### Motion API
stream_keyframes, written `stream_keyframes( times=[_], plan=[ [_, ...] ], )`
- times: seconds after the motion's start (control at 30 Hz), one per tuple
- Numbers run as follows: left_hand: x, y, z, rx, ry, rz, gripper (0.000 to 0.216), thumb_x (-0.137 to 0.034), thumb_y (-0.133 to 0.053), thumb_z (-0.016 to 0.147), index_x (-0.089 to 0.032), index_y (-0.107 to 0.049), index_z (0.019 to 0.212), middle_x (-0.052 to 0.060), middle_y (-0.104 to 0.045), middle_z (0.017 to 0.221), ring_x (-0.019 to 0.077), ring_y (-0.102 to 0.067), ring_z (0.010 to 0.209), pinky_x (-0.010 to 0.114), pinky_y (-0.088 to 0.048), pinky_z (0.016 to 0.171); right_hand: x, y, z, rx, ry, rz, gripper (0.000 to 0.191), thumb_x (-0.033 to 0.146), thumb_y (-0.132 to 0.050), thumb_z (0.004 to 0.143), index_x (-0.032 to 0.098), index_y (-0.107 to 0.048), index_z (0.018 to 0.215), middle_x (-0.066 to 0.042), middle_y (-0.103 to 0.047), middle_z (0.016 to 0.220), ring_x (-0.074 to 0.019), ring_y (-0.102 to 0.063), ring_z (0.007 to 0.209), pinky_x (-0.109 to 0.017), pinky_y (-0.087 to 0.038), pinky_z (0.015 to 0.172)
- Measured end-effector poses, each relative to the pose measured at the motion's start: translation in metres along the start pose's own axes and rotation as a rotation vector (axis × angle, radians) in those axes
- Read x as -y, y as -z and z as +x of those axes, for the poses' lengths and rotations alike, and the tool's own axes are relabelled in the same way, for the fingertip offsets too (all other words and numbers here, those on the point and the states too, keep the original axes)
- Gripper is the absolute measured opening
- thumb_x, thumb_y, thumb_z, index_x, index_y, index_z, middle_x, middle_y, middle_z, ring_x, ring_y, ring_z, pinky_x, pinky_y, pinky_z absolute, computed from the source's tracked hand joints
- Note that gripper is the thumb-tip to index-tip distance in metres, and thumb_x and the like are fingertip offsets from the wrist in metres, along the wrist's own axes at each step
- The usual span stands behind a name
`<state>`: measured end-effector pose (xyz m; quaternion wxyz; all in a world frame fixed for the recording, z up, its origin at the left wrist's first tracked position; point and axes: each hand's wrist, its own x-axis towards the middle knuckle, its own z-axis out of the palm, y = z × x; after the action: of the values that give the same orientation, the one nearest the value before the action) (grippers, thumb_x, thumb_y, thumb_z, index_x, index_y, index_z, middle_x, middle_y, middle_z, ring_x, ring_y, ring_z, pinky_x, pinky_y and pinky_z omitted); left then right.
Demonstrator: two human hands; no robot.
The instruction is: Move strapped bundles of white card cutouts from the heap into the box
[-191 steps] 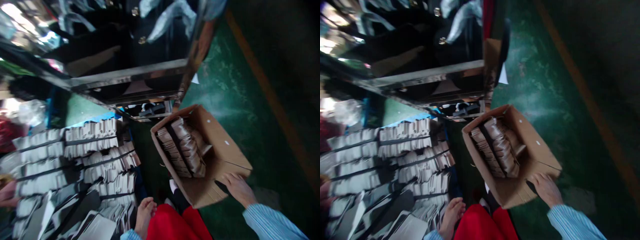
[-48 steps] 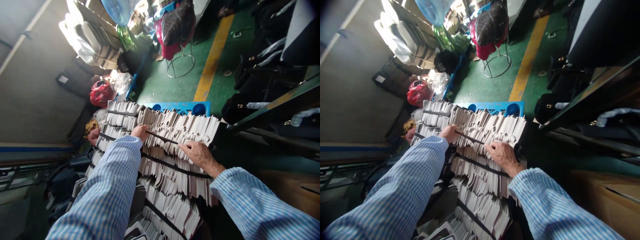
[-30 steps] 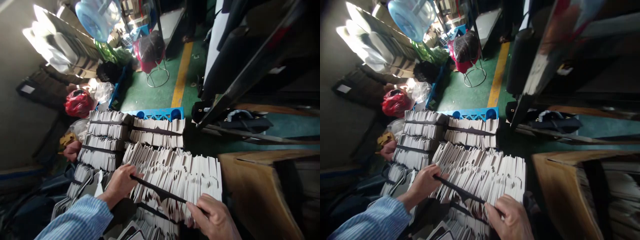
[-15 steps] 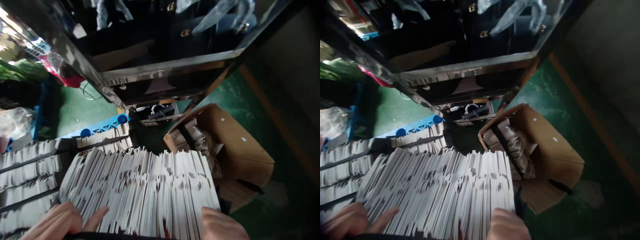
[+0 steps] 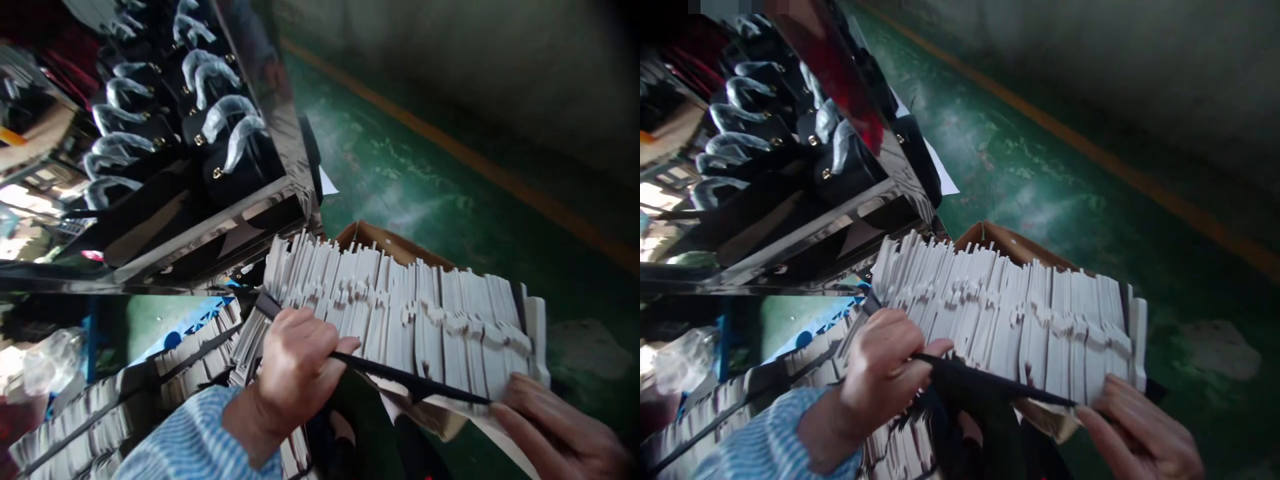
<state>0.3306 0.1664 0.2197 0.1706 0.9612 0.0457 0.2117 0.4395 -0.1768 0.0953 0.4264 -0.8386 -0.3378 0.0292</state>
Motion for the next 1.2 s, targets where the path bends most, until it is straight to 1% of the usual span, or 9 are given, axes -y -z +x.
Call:
stream_keyframes(
  times=[0.1, 0.23, 0.4, 0.6, 0.73, 0.83, 0.97, 1.07, 1.2],
  plan=[
    [0.001, -0.08, 0.016, 0.257, -0.047, 0.053, 0.025, -0.027, -0.071, 0.087, -0.019, -0.058, 0.067, 0.0, -0.06, 0.063, 0.0176, -0.056, 0.07, 0.035, -0.037, 0.066, -0.053, -0.032, -0.002, 0.017, -0.248, -0.019, 0.042, 0.047, -0.057, 0.095, 0.022, -0.053, 0.061, 0.0, -0.046, 0.059, -0.0153, -0.048, 0.054, -0.029, -0.041, 0.055],
    [0.019, -0.192, 0.036, 0.82, 0.085, 0.101, 0.007, -0.021, -0.064, 0.09, -0.017, -0.069, 0.089, 0.009, -0.072, 0.092, 0.0251, -0.063, 0.103, 0.038, -0.047, 0.088, -0.118, -0.087, 0.001, 0.222, -0.542, -0.133, 0.047, 0.053, -0.04, 0.096, 0.024, -0.053, 0.06, -0.004, -0.056, 0.062, -0.0195, -0.055, 0.063, -0.03, -0.045, 0.062],
    [0.051, -0.273, 0.05, 0.896, 0.289, 0.204, 0.016, -0.02, -0.058, 0.093, -0.014, -0.07, 0.102, 0.017, -0.071, 0.104, 0.0279, -0.065, 0.105, 0.038, -0.052, 0.088, -0.167, -0.128, 0.011, 0.325, -0.606, -0.158, 0.039, 0.039, -0.043, 0.096, 0.023, -0.061, 0.066, -0.006, -0.06, 0.064, -0.0206, -0.056, 0.067, -0.032, -0.046, 0.069],
    [0.038, -0.267, 0.037, 0.913, 0.276, 0.205, 0.035, -0.021, -0.07, 0.084, -0.014, -0.066, 0.118, 0.015, -0.063, 0.124, 0.0297, -0.055, 0.124, 0.041, -0.046, 0.109, -0.16, -0.109, 0.004, 0.264, -0.582, -0.146, 0.017, 0.026, -0.06, 0.086, 0.017, -0.073, 0.094, -0.015, -0.067, 0.112, -0.0301, -0.056, 0.115, -0.045, -0.04, 0.105],
    [0.003, -0.257, -0.002, 0.718, 0.361, 0.248, 0.058, -0.021, -0.068, 0.085, -0.016, -0.053, 0.141, 0.017, -0.036, 0.156, 0.0403, -0.03, 0.146, 0.058, -0.036, 0.117, -0.147, -0.066, -0.038, 0.077, -0.617, -0.114, 0.04, 0.026, -0.058, 0.087, 0.022, -0.066, 0.125, -0.011, -0.053, 0.143, -0.0275, -0.044, 0.135, -0.044, -0.034, 0.117],
    [-0.023, -0.256, -0.06, 0.663, 0.372, 0.144, 0.048, -0.023, -0.06, 0.09, -0.012, -0.056, 0.136, 0.019, -0.041, 0.152, 0.0363, -0.038, 0.142, 0.054, -0.041, 0.115, -0.157, -0.034, -0.089, -0.134, -0.845, -0.137, 0.044, 0.032, -0.04, 0.095, 0.013, -0.061, 0.128, -0.019, -0.054, 0.136, -0.0291, -0.051, 0.127, -0.046, -0.045, 0.107],
    [-0.052, -0.255, -0.141, 0.887, 0.199, 0.023, 0.04, -0.021, -0.058, 0.089, -0.016, -0.064, 0.128, 0.013, -0.06, 0.14, 0.0338, -0.045, 0.14, 0.057, -0.032, 0.122, -0.186, -0.012, -0.141, -0.238, -1.119, -0.094, 0.049, 0.029, -0.035, 0.093, 0.005, -0.06, 0.126, -0.022, -0.064, 0.113, -0.0269, -0.067, 0.096, -0.04, -0.055, 0.082],
    [-0.065, -0.255, -0.171, 0.941, 0.148, 0.052, 0.057, -0.019, -0.058, 0.086, -0.014, -0.054, 0.142, 0.012, -0.055, 0.15, 0.0347, -0.037, 0.148, 0.059, -0.025, 0.126, -0.206, -0.013, -0.14, -0.223, -1.091, -0.006, 0.052, 0.025, -0.048, 0.087, 0.007, -0.057, 0.136, -0.02, -0.058, 0.135, -0.0262, -0.065, 0.111, -0.039, -0.054, 0.093],
    [-0.072, -0.263, -0.169, 0.896, 0.141, 0.073, 0.053, -0.022, -0.055, 0.087, -0.013, -0.057, 0.139, 0.013, -0.059, 0.145, 0.0333, -0.042, 0.146, 0.054, -0.032, 0.123, -0.238, -0.027, -0.104, -0.186, -0.927, 0.088, 0.064, 0.02, -0.064, 0.087, 0.016, -0.045, 0.149, -0.015, -0.04, 0.157, -0.0291, -0.045, 0.139, -0.047, -0.042, 0.113]
  ],
)
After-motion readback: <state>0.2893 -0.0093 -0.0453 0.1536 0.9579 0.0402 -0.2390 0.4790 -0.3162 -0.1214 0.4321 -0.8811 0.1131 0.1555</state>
